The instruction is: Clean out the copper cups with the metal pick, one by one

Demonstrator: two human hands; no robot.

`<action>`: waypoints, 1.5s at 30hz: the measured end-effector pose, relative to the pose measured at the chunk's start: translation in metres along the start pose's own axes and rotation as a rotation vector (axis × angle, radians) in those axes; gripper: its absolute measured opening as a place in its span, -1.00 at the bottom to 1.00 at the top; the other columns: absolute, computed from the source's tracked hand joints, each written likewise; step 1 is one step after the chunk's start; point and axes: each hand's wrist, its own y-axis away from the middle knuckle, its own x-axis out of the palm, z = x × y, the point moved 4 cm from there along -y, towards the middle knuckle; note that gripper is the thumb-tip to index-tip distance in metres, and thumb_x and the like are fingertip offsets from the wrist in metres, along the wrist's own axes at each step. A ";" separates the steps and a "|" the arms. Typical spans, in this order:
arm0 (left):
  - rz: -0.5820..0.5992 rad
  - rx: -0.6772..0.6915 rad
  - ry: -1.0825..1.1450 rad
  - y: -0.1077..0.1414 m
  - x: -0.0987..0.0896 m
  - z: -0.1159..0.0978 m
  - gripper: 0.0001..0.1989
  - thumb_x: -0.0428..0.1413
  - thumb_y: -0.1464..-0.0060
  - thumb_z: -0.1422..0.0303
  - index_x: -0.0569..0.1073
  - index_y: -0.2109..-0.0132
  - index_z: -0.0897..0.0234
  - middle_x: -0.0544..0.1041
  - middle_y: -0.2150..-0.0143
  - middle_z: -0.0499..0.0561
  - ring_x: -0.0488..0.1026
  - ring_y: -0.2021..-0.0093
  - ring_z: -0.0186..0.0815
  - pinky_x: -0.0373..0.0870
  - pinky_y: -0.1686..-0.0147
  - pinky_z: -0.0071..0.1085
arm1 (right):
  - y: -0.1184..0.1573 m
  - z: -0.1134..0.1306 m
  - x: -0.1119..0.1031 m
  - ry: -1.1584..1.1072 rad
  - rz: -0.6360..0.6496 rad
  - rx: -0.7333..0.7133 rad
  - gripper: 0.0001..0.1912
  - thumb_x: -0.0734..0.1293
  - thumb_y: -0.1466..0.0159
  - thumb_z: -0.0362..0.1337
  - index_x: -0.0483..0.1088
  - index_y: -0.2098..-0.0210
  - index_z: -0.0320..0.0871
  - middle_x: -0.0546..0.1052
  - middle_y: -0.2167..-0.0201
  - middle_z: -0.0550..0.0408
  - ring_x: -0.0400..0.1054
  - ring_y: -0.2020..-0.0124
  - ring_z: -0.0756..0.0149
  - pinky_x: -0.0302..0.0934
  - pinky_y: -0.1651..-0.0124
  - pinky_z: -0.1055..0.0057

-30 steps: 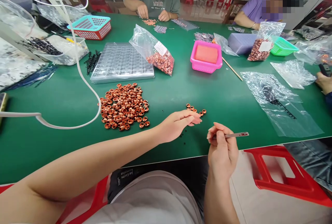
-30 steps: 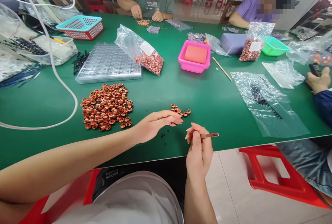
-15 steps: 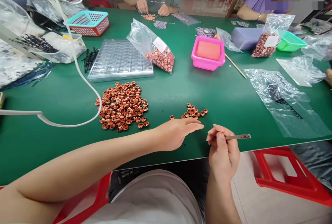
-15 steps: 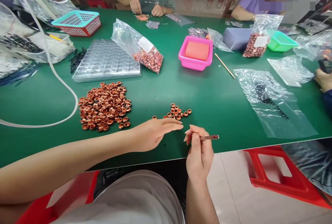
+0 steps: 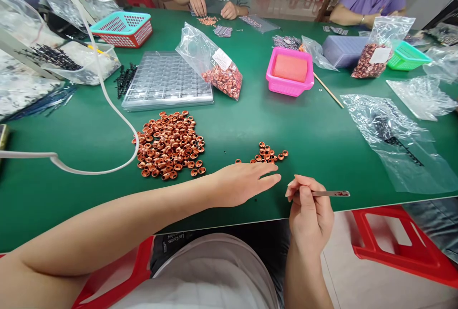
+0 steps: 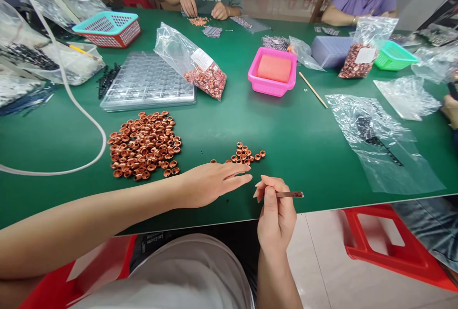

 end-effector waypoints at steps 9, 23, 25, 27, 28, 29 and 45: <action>-0.348 -0.287 0.158 0.035 -0.031 0.018 -0.74 -0.08 -0.28 0.51 0.38 -0.05 0.33 0.44 -0.03 0.16 0.41 -0.03 -0.22 0.42 0.00 -0.30 | -0.010 0.019 -0.015 0.542 0.247 -0.069 -0.73 0.19 -0.34 -0.13 0.45 0.09 -0.03 0.44 0.10 0.00 0.38 0.08 0.22 0.33 0.12 0.27; -0.174 -0.598 0.340 0.041 -0.013 0.049 -0.83 0.16 -0.15 0.39 0.46 0.09 0.28 0.47 0.14 0.05 0.38 0.08 -0.18 0.38 0.08 -0.25 | -0.014 0.001 -0.003 0.323 0.289 0.092 -0.83 0.30 -0.28 -0.20 0.45 0.17 -0.08 0.47 0.14 0.03 0.51 0.28 0.33 0.49 0.21 0.37; -0.205 -0.581 0.348 0.041 -0.012 0.049 -0.86 0.16 -0.15 0.40 0.46 0.12 0.28 0.47 0.16 0.04 0.37 0.10 -0.20 0.37 0.09 -0.27 | -0.015 -0.002 0.000 0.312 0.293 0.106 -0.83 0.32 -0.27 -0.22 0.45 0.16 -0.09 0.47 0.14 0.02 0.51 0.27 0.32 0.49 0.20 0.37; -0.223 -0.573 0.358 0.042 -0.011 0.050 -0.87 0.16 -0.16 0.40 0.46 0.13 0.28 0.48 0.17 0.04 0.36 0.12 -0.21 0.37 0.10 -0.28 | -0.015 -0.003 0.000 0.307 0.290 0.105 -0.84 0.32 -0.26 -0.23 0.45 0.17 -0.10 0.48 0.15 0.01 0.51 0.27 0.31 0.50 0.21 0.37; -0.224 -0.569 0.363 0.042 -0.011 0.050 -0.86 0.16 -0.16 0.39 0.47 0.12 0.28 0.48 0.18 0.04 0.36 0.12 -0.21 0.37 0.11 -0.28 | -0.016 -0.003 0.000 0.308 0.291 0.099 -0.84 0.33 -0.26 -0.24 0.45 0.17 -0.10 0.48 0.16 0.01 0.51 0.28 0.31 0.50 0.23 0.37; -0.219 -0.563 0.367 0.043 -0.011 0.051 -0.86 0.16 -0.16 0.38 0.47 0.11 0.28 0.48 0.18 0.04 0.36 0.12 -0.21 0.37 0.12 -0.28 | -0.016 -0.003 0.000 0.310 0.296 0.090 -0.85 0.33 -0.26 -0.24 0.45 0.18 -0.10 0.48 0.17 0.01 0.51 0.28 0.30 0.50 0.24 0.37; -0.180 -0.513 0.399 0.050 -0.015 0.050 -0.79 0.09 -0.21 0.42 0.48 0.01 0.25 0.46 0.10 0.07 0.42 0.10 -0.22 0.41 0.09 -0.29 | -0.017 0.003 -0.003 0.280 0.264 0.058 -0.86 0.36 -0.23 -0.22 0.47 0.21 -0.07 0.51 0.22 0.03 0.50 0.31 0.26 0.47 0.27 0.27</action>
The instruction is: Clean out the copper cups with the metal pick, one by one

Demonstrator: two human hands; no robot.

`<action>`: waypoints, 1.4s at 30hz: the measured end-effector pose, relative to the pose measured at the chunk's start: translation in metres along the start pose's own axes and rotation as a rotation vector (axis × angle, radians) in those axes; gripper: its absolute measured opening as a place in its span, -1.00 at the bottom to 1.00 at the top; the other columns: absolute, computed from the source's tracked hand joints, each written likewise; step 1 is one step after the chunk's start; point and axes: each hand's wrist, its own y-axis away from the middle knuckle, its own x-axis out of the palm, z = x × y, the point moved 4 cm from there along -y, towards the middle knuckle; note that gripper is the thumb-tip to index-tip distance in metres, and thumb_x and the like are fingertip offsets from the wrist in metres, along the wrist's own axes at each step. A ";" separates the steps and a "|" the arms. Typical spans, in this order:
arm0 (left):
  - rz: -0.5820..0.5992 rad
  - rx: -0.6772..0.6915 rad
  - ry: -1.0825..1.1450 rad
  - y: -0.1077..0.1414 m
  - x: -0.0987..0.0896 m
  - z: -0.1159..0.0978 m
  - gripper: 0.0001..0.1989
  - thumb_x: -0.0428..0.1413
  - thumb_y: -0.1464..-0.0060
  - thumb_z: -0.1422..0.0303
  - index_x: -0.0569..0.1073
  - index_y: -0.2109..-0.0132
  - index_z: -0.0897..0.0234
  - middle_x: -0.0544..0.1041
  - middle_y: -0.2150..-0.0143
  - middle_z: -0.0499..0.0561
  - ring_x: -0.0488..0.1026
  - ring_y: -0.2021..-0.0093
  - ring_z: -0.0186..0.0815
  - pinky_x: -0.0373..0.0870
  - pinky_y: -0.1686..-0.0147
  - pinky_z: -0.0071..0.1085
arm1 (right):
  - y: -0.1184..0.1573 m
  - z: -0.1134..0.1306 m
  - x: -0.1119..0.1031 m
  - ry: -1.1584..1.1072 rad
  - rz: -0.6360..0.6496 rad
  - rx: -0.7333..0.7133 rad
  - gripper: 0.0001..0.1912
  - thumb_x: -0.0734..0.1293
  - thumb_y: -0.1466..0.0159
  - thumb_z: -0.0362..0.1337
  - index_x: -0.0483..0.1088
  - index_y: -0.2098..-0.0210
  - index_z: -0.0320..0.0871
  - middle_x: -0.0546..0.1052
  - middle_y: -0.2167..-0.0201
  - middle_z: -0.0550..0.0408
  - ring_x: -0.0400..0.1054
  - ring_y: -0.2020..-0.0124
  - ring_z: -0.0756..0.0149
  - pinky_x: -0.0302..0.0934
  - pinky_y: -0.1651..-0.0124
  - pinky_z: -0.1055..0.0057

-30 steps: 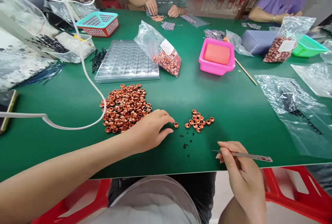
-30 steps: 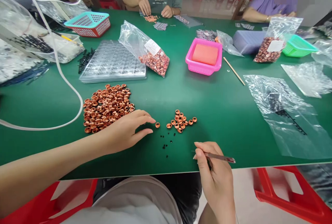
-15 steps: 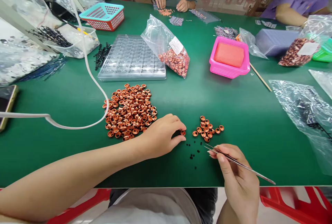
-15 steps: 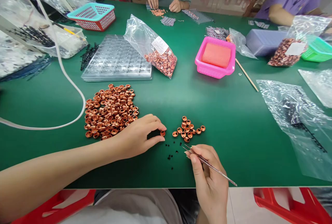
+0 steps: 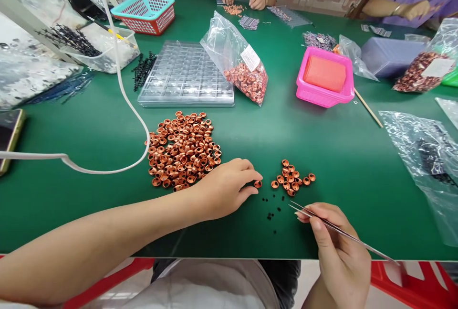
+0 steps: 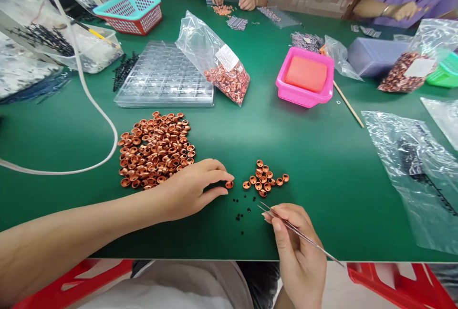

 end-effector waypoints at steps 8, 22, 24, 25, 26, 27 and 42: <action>-0.034 0.024 -0.038 -0.004 0.003 -0.003 -0.83 0.10 -0.21 0.41 0.51 0.07 0.27 0.46 0.14 0.07 0.40 0.14 -0.22 0.39 0.15 -0.32 | 0.001 0.001 0.001 -0.009 -0.012 -0.033 -0.89 0.35 -0.24 -0.27 0.46 0.23 -0.09 0.49 0.23 0.02 0.49 0.32 0.28 0.49 0.30 0.30; -0.123 0.047 0.062 0.001 -0.004 -0.003 -0.85 0.09 -0.17 0.42 0.51 0.12 0.25 0.54 0.18 0.01 0.46 0.17 -0.27 0.39 0.16 -0.37 | -0.001 -0.004 0.001 -0.001 0.006 0.091 -0.76 0.37 -0.23 -0.17 0.44 0.13 -0.10 0.55 0.15 0.00 0.54 0.25 0.23 0.49 0.19 0.26; -0.155 0.049 0.099 0.005 -0.006 -0.006 -0.84 0.08 -0.16 0.44 0.50 0.12 0.25 0.56 0.21 -0.02 0.47 0.21 -0.30 0.39 0.20 -0.40 | -0.001 -0.002 0.001 -0.006 -0.022 0.115 -0.72 0.39 -0.21 -0.15 0.43 0.12 -0.11 0.57 0.17 -0.02 0.55 0.26 0.21 0.49 0.21 0.26; -0.150 0.041 0.117 0.007 -0.006 -0.008 -0.84 0.08 -0.15 0.45 0.50 0.13 0.24 0.57 0.23 -0.04 0.47 0.24 -0.31 0.38 0.24 -0.43 | -0.001 -0.001 0.002 -0.004 -0.023 0.121 -0.72 0.40 -0.20 -0.15 0.43 0.13 -0.12 0.58 0.18 -0.02 0.55 0.26 0.21 0.50 0.21 0.25; -0.137 0.031 0.132 0.009 -0.004 -0.010 -0.84 0.09 -0.14 0.45 0.50 0.13 0.23 0.56 0.24 -0.05 0.47 0.26 -0.32 0.38 0.28 -0.44 | -0.002 0.000 0.002 -0.002 -0.015 0.121 -0.72 0.40 -0.20 -0.15 0.44 0.13 -0.13 0.59 0.19 -0.03 0.55 0.27 0.20 0.50 0.21 0.25; -0.119 0.021 0.143 0.010 -0.002 -0.012 -0.84 0.09 -0.14 0.45 0.50 0.13 0.22 0.56 0.25 -0.04 0.47 0.26 -0.32 0.37 0.31 -0.46 | -0.002 0.001 0.003 0.000 0.000 0.114 -0.73 0.40 -0.20 -0.16 0.45 0.14 -0.13 0.59 0.19 -0.02 0.55 0.27 0.21 0.50 0.20 0.24; -0.118 0.109 0.244 0.004 0.009 -0.004 -0.80 0.02 -0.19 0.47 0.45 0.06 0.27 0.51 0.22 0.01 0.43 0.21 -0.31 0.36 0.25 -0.44 | -0.003 0.008 0.017 0.334 -0.043 -0.075 -0.88 0.37 -0.22 -0.27 0.47 0.23 -0.07 0.58 0.29 0.12 0.50 0.27 0.30 0.41 0.22 0.36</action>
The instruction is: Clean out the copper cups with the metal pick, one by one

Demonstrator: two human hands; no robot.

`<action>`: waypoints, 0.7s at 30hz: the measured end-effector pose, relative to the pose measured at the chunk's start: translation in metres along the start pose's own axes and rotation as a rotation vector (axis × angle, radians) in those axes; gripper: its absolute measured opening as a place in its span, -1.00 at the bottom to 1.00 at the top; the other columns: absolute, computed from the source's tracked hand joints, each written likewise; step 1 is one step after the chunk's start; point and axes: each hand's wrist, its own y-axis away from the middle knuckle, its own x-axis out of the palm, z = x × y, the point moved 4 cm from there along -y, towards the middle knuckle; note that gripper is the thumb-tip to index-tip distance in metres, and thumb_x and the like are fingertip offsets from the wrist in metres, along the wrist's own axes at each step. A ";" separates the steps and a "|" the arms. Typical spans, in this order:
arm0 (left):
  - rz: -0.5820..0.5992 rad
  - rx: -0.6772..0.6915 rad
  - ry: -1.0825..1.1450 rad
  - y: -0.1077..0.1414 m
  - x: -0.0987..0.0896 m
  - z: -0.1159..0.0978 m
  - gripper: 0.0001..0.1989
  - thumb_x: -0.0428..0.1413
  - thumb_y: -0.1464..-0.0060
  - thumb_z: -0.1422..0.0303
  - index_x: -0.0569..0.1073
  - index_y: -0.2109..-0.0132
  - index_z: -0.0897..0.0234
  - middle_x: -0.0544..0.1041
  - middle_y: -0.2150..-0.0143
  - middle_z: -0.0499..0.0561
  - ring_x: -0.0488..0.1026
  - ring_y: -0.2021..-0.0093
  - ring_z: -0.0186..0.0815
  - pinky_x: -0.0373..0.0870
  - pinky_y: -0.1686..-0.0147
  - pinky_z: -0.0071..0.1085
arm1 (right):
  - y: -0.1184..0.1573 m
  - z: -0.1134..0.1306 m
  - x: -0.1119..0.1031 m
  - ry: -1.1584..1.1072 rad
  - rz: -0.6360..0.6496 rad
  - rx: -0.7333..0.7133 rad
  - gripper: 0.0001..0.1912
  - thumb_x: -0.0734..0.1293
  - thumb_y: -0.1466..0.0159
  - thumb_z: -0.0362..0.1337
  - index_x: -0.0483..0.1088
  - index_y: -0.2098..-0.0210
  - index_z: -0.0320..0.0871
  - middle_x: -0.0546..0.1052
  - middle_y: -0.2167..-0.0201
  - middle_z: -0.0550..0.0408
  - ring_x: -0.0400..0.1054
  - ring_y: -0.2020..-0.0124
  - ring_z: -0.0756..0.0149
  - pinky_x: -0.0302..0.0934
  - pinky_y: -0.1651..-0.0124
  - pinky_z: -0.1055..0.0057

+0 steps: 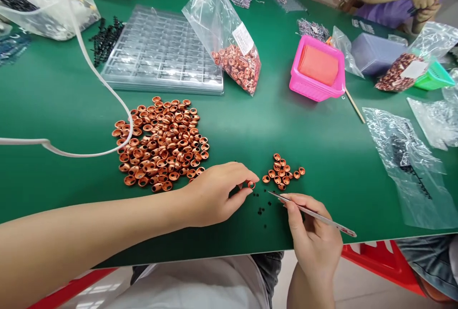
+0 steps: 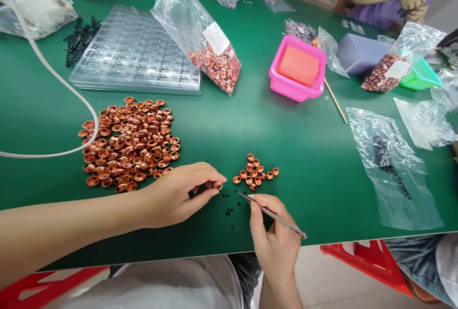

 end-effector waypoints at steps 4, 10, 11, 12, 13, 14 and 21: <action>0.010 -0.018 -0.004 0.000 0.000 0.000 -0.80 0.01 -0.19 0.48 0.44 0.06 0.26 0.50 0.24 -0.02 0.42 0.24 -0.33 0.34 0.29 -0.45 | 0.000 0.001 0.001 -0.009 0.022 -0.034 -0.88 0.36 -0.22 -0.34 0.46 0.23 -0.07 0.57 0.30 0.13 0.49 0.27 0.32 0.39 0.22 0.38; 0.008 -0.036 0.016 0.000 -0.002 0.000 -0.81 0.02 -0.19 0.47 0.44 0.07 0.27 0.50 0.23 -0.02 0.42 0.24 -0.34 0.33 0.28 -0.45 | -0.001 0.006 0.002 0.028 0.036 -0.027 -0.88 0.35 -0.23 -0.33 0.47 0.22 -0.05 0.58 0.29 0.14 0.50 0.26 0.31 0.38 0.22 0.38; 0.008 -0.037 0.017 0.000 -0.002 0.000 -0.81 0.02 -0.19 0.47 0.44 0.07 0.27 0.50 0.24 -0.02 0.42 0.24 -0.33 0.33 0.28 -0.45 | -0.001 0.006 0.002 0.032 0.028 -0.018 -0.88 0.36 -0.23 -0.32 0.47 0.23 -0.05 0.58 0.29 0.13 0.50 0.26 0.30 0.38 0.22 0.37; 0.010 -0.039 0.017 0.000 -0.002 0.000 -0.81 0.02 -0.19 0.47 0.44 0.08 0.27 0.50 0.24 -0.02 0.42 0.24 -0.33 0.33 0.28 -0.45 | -0.001 0.007 0.002 0.029 0.019 -0.010 -0.89 0.36 -0.23 -0.31 0.48 0.23 -0.05 0.58 0.29 0.13 0.50 0.26 0.29 0.39 0.22 0.36; 0.013 -0.039 0.018 0.000 -0.002 0.000 -0.82 0.02 -0.19 0.46 0.45 0.08 0.27 0.50 0.24 -0.02 0.42 0.24 -0.33 0.33 0.28 -0.44 | -0.001 0.007 0.002 0.018 0.012 -0.009 -0.89 0.36 -0.23 -0.31 0.48 0.23 -0.06 0.58 0.29 0.12 0.50 0.26 0.29 0.39 0.22 0.36; 0.015 -0.038 0.020 0.000 -0.002 0.000 -0.82 0.02 -0.19 0.46 0.45 0.08 0.27 0.50 0.24 -0.02 0.42 0.24 -0.33 0.33 0.27 -0.44 | 0.000 0.006 0.002 0.000 0.008 -0.013 -0.89 0.36 -0.22 -0.32 0.47 0.23 -0.07 0.58 0.29 0.12 0.50 0.26 0.29 0.40 0.22 0.36; 0.013 -0.049 0.022 0.001 -0.002 0.001 -0.83 0.03 -0.19 0.46 0.45 0.08 0.28 0.51 0.24 -0.02 0.42 0.24 -0.33 0.33 0.27 -0.43 | 0.001 0.005 0.003 -0.057 0.028 -0.081 -0.82 0.35 -0.21 -0.41 0.46 0.20 -0.08 0.57 0.26 0.11 0.49 0.25 0.32 0.42 0.21 0.37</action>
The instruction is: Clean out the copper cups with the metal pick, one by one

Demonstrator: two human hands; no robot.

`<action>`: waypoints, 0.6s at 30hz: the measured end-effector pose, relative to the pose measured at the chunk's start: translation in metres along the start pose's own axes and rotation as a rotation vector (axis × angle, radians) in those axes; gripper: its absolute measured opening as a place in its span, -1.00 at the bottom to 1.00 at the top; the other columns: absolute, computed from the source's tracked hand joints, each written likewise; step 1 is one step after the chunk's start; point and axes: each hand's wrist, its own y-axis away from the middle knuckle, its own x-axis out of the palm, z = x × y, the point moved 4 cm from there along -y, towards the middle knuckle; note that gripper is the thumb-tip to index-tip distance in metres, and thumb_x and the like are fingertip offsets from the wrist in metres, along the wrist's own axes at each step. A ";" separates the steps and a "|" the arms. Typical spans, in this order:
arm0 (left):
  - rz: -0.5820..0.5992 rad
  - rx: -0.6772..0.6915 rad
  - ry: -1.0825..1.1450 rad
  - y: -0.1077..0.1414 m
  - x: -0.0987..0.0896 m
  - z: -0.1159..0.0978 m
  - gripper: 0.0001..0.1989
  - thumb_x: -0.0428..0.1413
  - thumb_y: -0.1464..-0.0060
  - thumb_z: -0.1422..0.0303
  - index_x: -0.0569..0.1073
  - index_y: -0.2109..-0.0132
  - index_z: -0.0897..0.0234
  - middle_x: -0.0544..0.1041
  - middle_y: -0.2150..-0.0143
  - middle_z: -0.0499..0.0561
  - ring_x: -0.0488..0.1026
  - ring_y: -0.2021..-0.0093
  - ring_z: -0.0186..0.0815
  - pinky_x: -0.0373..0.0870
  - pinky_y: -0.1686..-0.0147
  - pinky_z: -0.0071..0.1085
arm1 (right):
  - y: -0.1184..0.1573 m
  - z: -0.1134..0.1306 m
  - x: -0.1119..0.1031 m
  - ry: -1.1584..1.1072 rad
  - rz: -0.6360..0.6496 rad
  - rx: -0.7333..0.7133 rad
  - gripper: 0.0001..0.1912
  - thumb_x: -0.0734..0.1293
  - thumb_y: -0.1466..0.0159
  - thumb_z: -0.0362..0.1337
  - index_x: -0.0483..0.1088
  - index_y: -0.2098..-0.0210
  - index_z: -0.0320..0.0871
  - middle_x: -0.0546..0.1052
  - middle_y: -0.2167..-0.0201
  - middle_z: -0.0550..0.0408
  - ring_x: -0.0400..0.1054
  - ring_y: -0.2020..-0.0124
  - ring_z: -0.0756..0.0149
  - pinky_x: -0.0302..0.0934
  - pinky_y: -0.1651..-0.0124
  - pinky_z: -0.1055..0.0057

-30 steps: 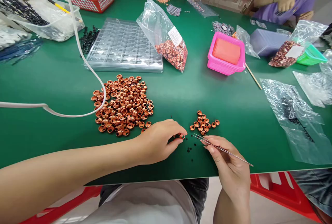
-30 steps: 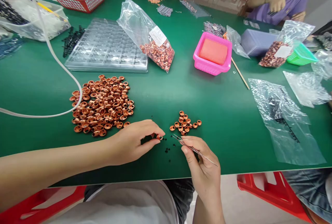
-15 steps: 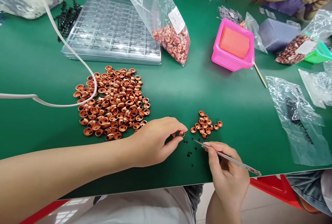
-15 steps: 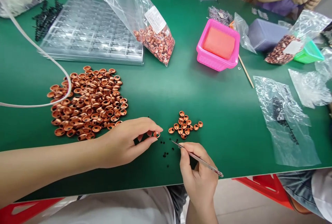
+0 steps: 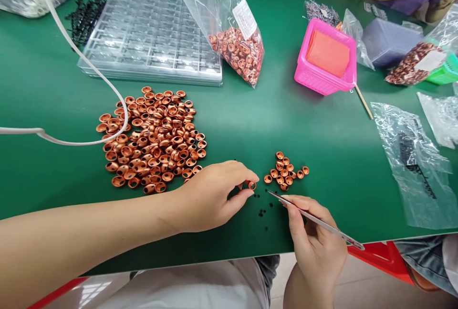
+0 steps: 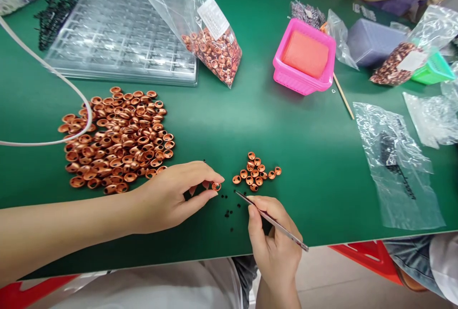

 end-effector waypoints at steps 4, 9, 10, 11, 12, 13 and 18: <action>0.005 0.005 0.008 0.000 0.001 0.000 -0.83 0.04 -0.19 0.46 0.45 0.08 0.29 0.50 0.24 -0.02 0.42 0.23 -0.33 0.34 0.26 -0.43 | 0.000 0.000 0.001 0.009 0.025 -0.038 -0.79 0.35 -0.20 -0.44 0.45 0.18 -0.08 0.57 0.25 0.11 0.50 0.24 0.32 0.41 0.20 0.37; -0.005 0.007 -0.005 0.000 0.002 0.001 -0.83 0.06 -0.19 0.46 0.45 0.08 0.29 0.50 0.24 -0.02 0.42 0.24 -0.32 0.34 0.28 -0.43 | 0.000 0.001 0.001 -0.047 0.022 -0.100 -0.72 0.35 -0.16 -0.54 0.45 0.18 -0.12 0.58 0.24 0.09 0.50 0.21 0.29 0.42 0.17 0.32; -0.008 0.017 -0.011 0.000 0.003 0.001 -0.83 0.06 -0.19 0.46 0.45 0.08 0.29 0.50 0.24 -0.01 0.42 0.23 -0.32 0.34 0.28 -0.43 | 0.000 0.002 0.001 -0.071 0.009 -0.122 -0.69 0.35 -0.15 -0.57 0.45 0.17 -0.12 0.57 0.24 0.09 0.50 0.21 0.28 0.42 0.16 0.31; -0.011 0.033 -0.017 0.001 0.004 0.002 -0.83 0.06 -0.19 0.46 0.45 0.07 0.29 0.51 0.23 -0.01 0.42 0.22 -0.31 0.35 0.27 -0.42 | 0.000 0.004 0.001 -0.097 -0.005 -0.147 -0.66 0.34 -0.14 -0.60 0.45 0.16 -0.14 0.57 0.24 0.08 0.50 0.21 0.27 0.43 0.16 0.29; -0.014 0.050 -0.023 0.002 0.004 0.001 -0.83 0.05 -0.19 0.47 0.45 0.07 0.30 0.51 0.22 0.00 0.42 0.21 -0.30 0.35 0.26 -0.41 | 0.001 0.005 0.001 -0.126 -0.022 -0.172 -0.64 0.33 -0.13 -0.62 0.45 0.15 -0.15 0.57 0.24 0.07 0.50 0.21 0.26 0.43 0.18 0.27; -0.016 0.068 -0.030 0.002 0.005 0.001 -0.83 0.05 -0.20 0.47 0.45 0.07 0.31 0.52 0.21 0.02 0.42 0.20 -0.29 0.36 0.25 -0.40 | 0.002 0.007 0.001 -0.159 -0.042 -0.191 -0.62 0.32 -0.12 -0.64 0.45 0.13 -0.17 0.57 0.23 0.05 0.50 0.21 0.24 0.44 0.20 0.26; -0.004 0.133 -0.017 0.005 0.006 -0.003 -0.82 0.02 -0.23 0.47 0.44 0.05 0.35 0.52 0.21 0.07 0.41 0.20 -0.26 0.37 0.23 -0.36 | 0.010 0.016 0.007 -0.284 -0.093 -0.251 -0.57 0.27 -0.12 -0.70 0.43 0.10 -0.23 0.55 0.22 0.01 0.49 0.21 0.19 0.44 0.24 0.16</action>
